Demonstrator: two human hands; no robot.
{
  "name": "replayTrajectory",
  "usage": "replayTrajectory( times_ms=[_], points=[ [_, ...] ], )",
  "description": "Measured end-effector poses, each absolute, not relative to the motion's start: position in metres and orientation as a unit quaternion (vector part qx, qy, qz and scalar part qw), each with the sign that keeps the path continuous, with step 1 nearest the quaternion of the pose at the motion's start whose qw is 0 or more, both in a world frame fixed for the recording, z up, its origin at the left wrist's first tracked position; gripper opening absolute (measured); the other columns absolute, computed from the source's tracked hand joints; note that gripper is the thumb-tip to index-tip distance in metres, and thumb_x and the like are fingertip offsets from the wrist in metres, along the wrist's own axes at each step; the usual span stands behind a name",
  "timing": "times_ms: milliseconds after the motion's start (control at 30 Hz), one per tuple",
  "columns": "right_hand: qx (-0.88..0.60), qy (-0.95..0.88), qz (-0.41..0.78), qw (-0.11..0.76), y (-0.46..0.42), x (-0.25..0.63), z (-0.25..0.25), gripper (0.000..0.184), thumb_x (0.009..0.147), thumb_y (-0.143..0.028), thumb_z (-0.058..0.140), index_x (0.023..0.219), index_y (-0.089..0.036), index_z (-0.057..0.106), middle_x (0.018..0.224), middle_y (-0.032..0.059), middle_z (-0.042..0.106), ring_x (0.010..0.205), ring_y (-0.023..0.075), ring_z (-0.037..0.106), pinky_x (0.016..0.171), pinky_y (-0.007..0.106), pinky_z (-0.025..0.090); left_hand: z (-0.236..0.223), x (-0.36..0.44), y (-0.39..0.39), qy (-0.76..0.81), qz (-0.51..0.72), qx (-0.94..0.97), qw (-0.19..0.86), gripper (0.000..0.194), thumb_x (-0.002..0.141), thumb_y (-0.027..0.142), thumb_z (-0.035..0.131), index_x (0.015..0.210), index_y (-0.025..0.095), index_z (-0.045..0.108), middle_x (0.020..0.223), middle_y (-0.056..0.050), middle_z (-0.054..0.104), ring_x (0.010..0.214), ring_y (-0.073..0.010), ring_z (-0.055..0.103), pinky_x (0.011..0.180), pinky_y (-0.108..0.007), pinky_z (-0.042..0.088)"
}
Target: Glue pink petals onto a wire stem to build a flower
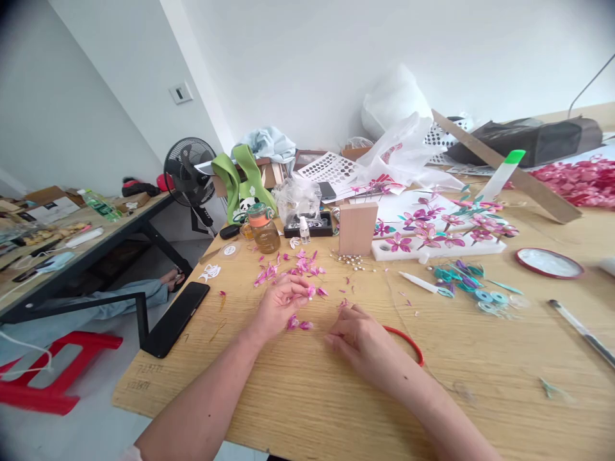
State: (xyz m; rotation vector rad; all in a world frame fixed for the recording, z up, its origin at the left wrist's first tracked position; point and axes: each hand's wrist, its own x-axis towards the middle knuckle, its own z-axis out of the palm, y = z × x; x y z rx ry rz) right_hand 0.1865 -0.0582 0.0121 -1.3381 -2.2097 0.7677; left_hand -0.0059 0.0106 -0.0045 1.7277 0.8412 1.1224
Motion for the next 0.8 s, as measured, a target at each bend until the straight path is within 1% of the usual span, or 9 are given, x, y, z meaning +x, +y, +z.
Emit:
replayTrajectory(
  times_ms=[100,200,367,433,533,600,700,800],
  points=[
    [-0.497,-0.777,0.301,0.243,-0.058,0.189,0.011,0.03,0.092,-0.032,0.048,0.068,-0.021,0.063,0.08,0.0048,0.059,0.085,0.0208,0.053,0.078,0.034,0.041,-0.001,-0.008,0.011,0.301,0.484,0.61,0.551,0.005,0.073,0.016,0.068,0.078,0.018,0.068,0.099,-0.006,0.06,0.1,-0.0174,0.055,0.094,-0.035,0.04],
    [-0.509,-0.759,0.307,0.266,-0.057,0.191,0.008,0.03,0.091,-0.035,0.048,0.068,-0.021,0.062,0.082,0.0048,0.06,0.085,0.0209,0.054,0.076,0.033,0.041,0.003,-0.007,0.008,0.29,0.494,0.563,0.596,0.006,0.071,0.018,0.071,0.076,0.018,0.069,0.099,-0.005,0.061,0.099,-0.0162,0.055,0.094,-0.033,0.04],
    [-0.525,-0.731,0.297,0.32,-0.056,0.193,0.008,0.024,0.091,-0.031,0.049,0.072,-0.02,0.061,0.081,0.0051,0.061,0.082,0.02,0.055,0.076,0.033,0.041,0.008,-0.008,0.003,0.303,0.491,0.546,0.607,0.011,0.066,0.023,0.075,0.073,0.017,0.069,0.097,-0.006,0.062,0.095,-0.0171,0.056,0.09,-0.032,0.042],
    [-0.529,-0.717,0.298,0.342,-0.057,0.193,0.01,0.022,0.09,-0.03,0.051,0.073,-0.02,0.062,0.082,0.0055,0.062,0.083,0.0198,0.056,0.076,0.032,0.042,0.008,-0.01,0.002,0.319,0.49,0.543,0.603,0.013,0.066,0.025,0.075,0.075,0.017,0.069,0.097,-0.006,0.063,0.094,-0.0172,0.057,0.089,-0.032,0.043],
    [-0.542,-0.69,0.298,0.376,-0.057,0.192,0.013,0.015,0.087,-0.027,0.056,0.078,-0.019,0.065,0.083,0.0051,0.064,0.083,0.019,0.057,0.077,0.031,0.043,0.006,-0.014,0.004,0.331,0.501,0.528,0.6,0.013,0.067,0.025,0.076,0.076,0.018,0.069,0.093,-0.004,0.064,0.093,-0.0157,0.057,0.088,-0.028,0.042],
    [-0.555,-0.67,0.29,0.399,-0.057,0.194,0.016,0.013,0.085,-0.026,0.057,0.079,-0.019,0.066,0.083,0.0048,0.065,0.082,0.0184,0.058,0.076,0.03,0.043,0.006,-0.016,0.005,0.329,0.493,0.52,0.615,0.013,0.069,0.025,0.075,0.078,0.018,0.069,0.086,-0.002,0.066,0.086,-0.0139,0.058,0.084,-0.027,0.043],
    [-0.581,-0.642,0.263,0.426,-0.056,0.211,0.022,0.016,0.085,-0.029,0.056,0.081,-0.018,0.067,0.081,0.0044,0.065,0.078,0.0175,0.058,0.073,0.03,0.044,0.008,-0.018,0.006,0.324,0.494,0.509,0.626,0.015,0.068,0.025,0.076,0.079,0.018,0.069,0.079,-0.002,0.067,0.08,-0.0129,0.059,0.081,-0.026,0.044],
    [-0.617,-0.614,0.212,0.443,-0.06,0.248,0.03,0.023,0.084,-0.038,0.055,0.078,-0.018,0.066,0.077,0.0043,0.066,0.074,0.0182,0.058,0.067,0.029,0.044,0.01,-0.017,0.005,0.324,0.506,0.489,0.632,0.017,0.065,0.025,0.078,0.078,0.018,0.07,0.077,-0.001,0.068,0.077,-0.0122,0.061,0.078,-0.025,0.045]
  ],
)
